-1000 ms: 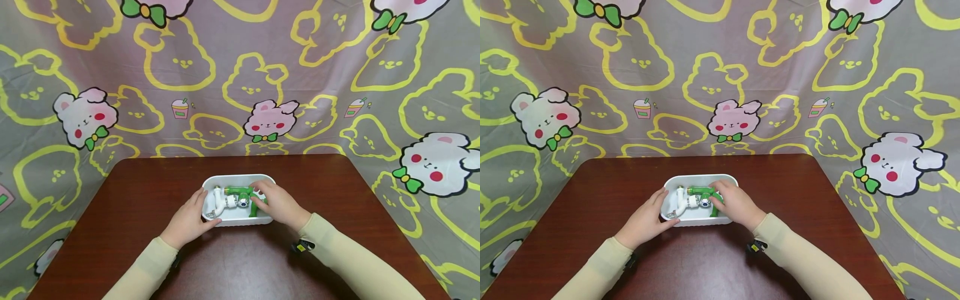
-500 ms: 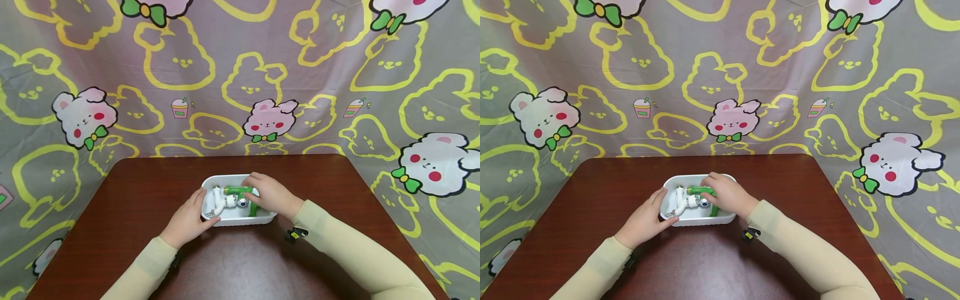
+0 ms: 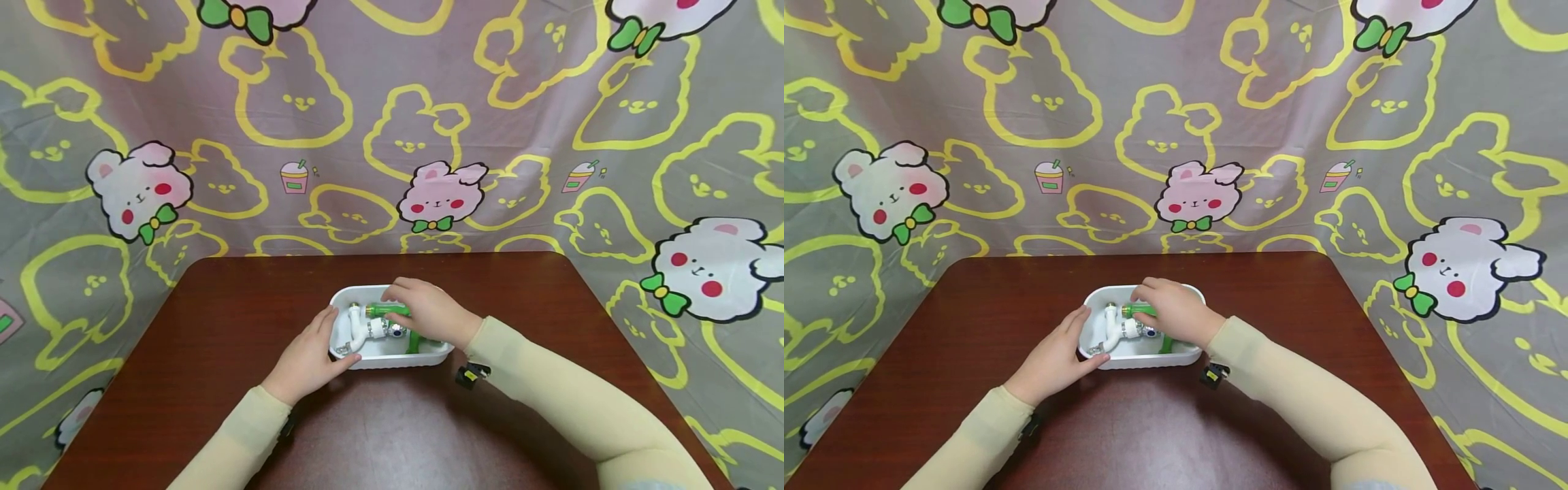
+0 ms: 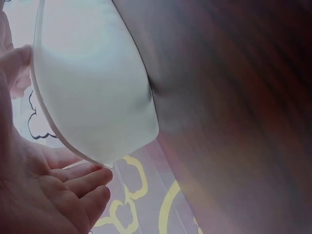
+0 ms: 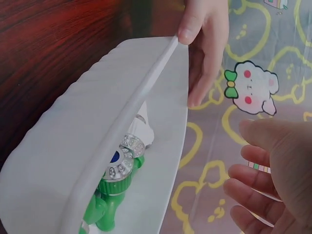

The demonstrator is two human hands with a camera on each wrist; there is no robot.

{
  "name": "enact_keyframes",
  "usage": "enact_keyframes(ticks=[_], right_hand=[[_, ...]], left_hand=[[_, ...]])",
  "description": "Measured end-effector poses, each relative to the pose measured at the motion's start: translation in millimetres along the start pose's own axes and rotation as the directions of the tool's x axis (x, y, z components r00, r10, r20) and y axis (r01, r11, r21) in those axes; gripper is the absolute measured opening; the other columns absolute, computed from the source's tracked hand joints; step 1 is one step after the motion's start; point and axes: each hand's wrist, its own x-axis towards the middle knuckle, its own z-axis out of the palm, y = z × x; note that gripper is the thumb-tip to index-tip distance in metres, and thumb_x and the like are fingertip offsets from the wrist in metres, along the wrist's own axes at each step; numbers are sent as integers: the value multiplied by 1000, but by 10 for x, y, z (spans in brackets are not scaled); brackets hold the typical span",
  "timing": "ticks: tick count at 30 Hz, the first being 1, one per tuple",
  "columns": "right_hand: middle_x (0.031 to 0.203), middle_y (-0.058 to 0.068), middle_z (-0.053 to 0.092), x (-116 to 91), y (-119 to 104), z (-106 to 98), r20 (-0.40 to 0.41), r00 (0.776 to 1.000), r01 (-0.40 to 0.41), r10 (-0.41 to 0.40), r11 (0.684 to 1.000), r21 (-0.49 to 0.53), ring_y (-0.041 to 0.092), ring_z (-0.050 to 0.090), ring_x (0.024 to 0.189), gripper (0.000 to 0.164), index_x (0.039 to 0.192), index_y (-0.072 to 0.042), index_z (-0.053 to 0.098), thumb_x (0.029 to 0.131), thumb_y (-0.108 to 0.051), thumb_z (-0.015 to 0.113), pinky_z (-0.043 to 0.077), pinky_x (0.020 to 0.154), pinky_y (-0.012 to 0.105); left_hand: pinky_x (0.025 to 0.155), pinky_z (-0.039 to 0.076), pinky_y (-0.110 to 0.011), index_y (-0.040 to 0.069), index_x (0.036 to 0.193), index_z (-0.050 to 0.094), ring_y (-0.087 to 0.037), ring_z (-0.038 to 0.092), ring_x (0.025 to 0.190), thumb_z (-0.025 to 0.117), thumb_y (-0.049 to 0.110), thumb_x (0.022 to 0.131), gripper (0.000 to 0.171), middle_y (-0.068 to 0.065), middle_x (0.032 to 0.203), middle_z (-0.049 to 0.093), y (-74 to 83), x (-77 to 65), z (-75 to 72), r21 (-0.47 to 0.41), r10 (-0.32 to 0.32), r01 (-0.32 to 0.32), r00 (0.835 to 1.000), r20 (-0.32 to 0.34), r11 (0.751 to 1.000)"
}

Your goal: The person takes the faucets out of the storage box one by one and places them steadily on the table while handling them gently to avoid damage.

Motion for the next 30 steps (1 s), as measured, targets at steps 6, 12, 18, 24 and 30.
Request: enact_keyframes(ticks=[6, 12, 18, 24, 30], right_hand=[[109, 1, 69, 77, -23, 61, 34, 999, 37, -36, 999, -22, 14, 68, 97, 32, 119, -14, 72, 94, -34, 77, 58, 91, 31], [115, 1, 70, 145, -50, 167, 87, 995, 58, -54, 997, -54, 14, 68, 101, 34, 122, -14, 71, 93, -32, 78, 58, 92, 31], [115, 6, 70, 205, -68, 269, 166, 985, 57, -43, 995, -82, 15, 68, 98, 39, 126, -10, 70, 94, -31, 78, 57, 90, 33], [107, 6, 69, 222, -45, 369, 177, 982, 97, -74, 988, -122, 19, 66, 93, 42, 122, -7, 71, 90, -31, 81, 57, 86, 36], [105, 4, 67, 218, -6, 476, 174, 981, 108, -85, 986, -127, 20, 67, 94, 41, 118, -7, 72, 86, -31, 84, 56, 86, 36]], left_hand=[[104, 52, -52, -9, 152, 40, -43, 55, 135, 79, 55, 85, 101, -29, 156, 43, 6, -3, 1, -10, -9, 9, 1000, 14, 1000], [106, 51, -51, -10, 152, 39, -42, 53, 137, 79, 55, 85, 101, -29, 156, 43, 0, -5, 13, -14, -6, 6, 1000, 5, 1000], [105, 51, -50, -10, 151, 41, -42, 55, 136, 80, 55, 84, 101, -28, 155, 45, -1, -11, 10, -15, 5, -5, 1000, -13, 1000], [105, 51, -51, -10, 151, 41, -43, 55, 135, 81, 56, 83, 102, -29, 155, 44, -4, -9, 10, -16, 3, -3, 1000, -19, 1000], [106, 51, -51, -10, 150, 42, -43, 54, 136, 81, 56, 83, 102, -29, 155, 44, -8, -5, 20, -13, 10, -10, 1000, -23, 1000]])
